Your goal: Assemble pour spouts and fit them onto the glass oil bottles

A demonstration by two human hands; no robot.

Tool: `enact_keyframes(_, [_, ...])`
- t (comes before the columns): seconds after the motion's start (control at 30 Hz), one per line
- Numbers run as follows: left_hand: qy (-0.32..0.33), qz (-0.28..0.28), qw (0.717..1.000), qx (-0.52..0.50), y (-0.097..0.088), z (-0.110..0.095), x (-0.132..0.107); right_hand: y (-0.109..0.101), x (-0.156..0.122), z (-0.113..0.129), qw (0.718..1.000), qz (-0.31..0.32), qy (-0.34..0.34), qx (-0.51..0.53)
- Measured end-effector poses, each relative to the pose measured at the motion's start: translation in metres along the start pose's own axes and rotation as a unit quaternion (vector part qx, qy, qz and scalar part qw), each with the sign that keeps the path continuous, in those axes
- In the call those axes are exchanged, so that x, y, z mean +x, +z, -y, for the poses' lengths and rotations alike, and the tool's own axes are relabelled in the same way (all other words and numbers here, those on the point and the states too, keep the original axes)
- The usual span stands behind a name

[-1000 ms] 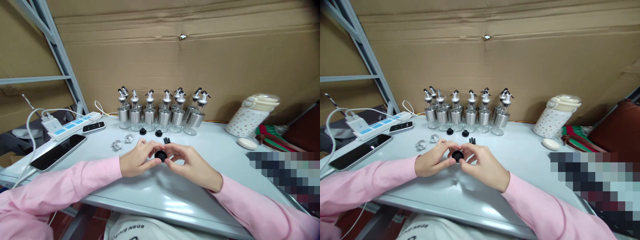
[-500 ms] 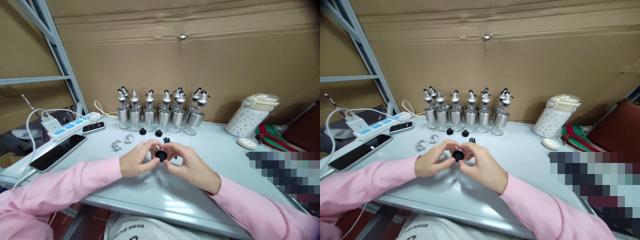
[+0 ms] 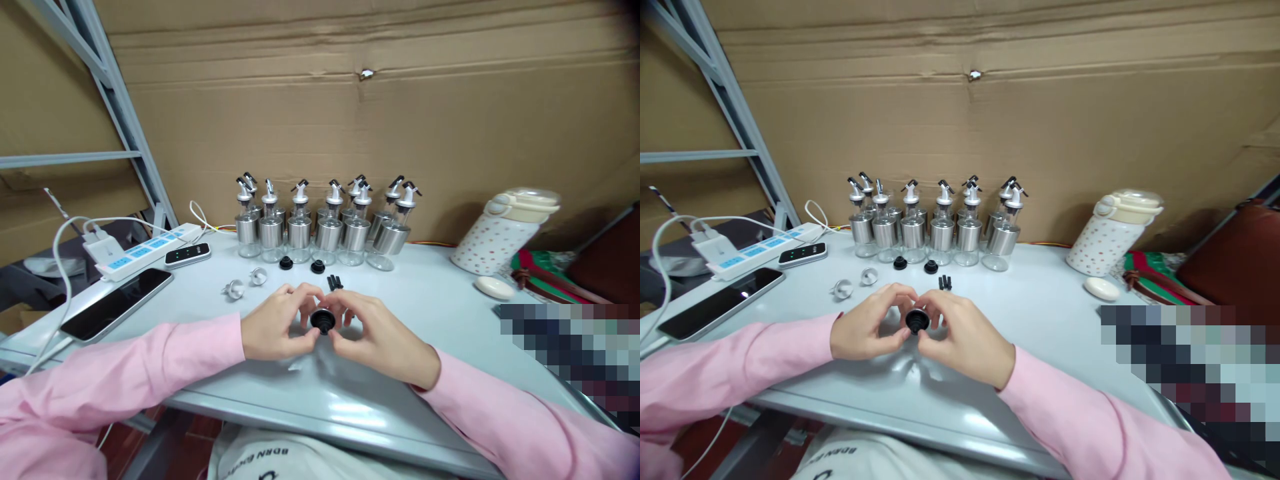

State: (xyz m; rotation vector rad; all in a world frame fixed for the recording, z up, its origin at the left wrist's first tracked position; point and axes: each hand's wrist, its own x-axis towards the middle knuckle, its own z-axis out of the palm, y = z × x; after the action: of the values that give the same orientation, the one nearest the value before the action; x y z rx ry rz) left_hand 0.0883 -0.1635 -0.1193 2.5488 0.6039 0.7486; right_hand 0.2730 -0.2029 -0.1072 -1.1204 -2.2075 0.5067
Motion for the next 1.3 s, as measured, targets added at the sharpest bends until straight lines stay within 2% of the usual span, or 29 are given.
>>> enact_keyframes(0.27, [-0.057,0.032,0.996,-0.057,0.003,-0.007,0.000,0.004,-0.001,0.005,0.999,0.027,0.018,-0.028])
enact_keyframes(0.63, [-0.017,0.011,1.000,-0.018,0.011,-0.005,-0.004,0.009,-0.004,0.004,0.999,0.037,-0.022,-0.022])
enact_keyframes(0.97, [0.002,-0.010,0.999,-0.031,0.012,-0.004,-0.007,0.011,-0.006,0.006,0.999,0.030,-0.013,-0.015])
enact_keyframes(1.07, [0.014,-0.022,0.999,-0.035,0.012,-0.005,-0.008,0.010,-0.005,0.008,1.000,0.022,-0.011,-0.008])
enact_keyframes(1.17, [0.022,-0.060,0.997,-0.052,0.014,-0.003,-0.010,0.005,-0.003,0.007,1.000,0.005,-0.019,0.015])
enact_keyframes(1.3, [0.024,-0.081,0.991,-0.103,0.014,0.001,-0.009,0.000,0.000,0.003,0.997,-0.054,-0.031,0.034])
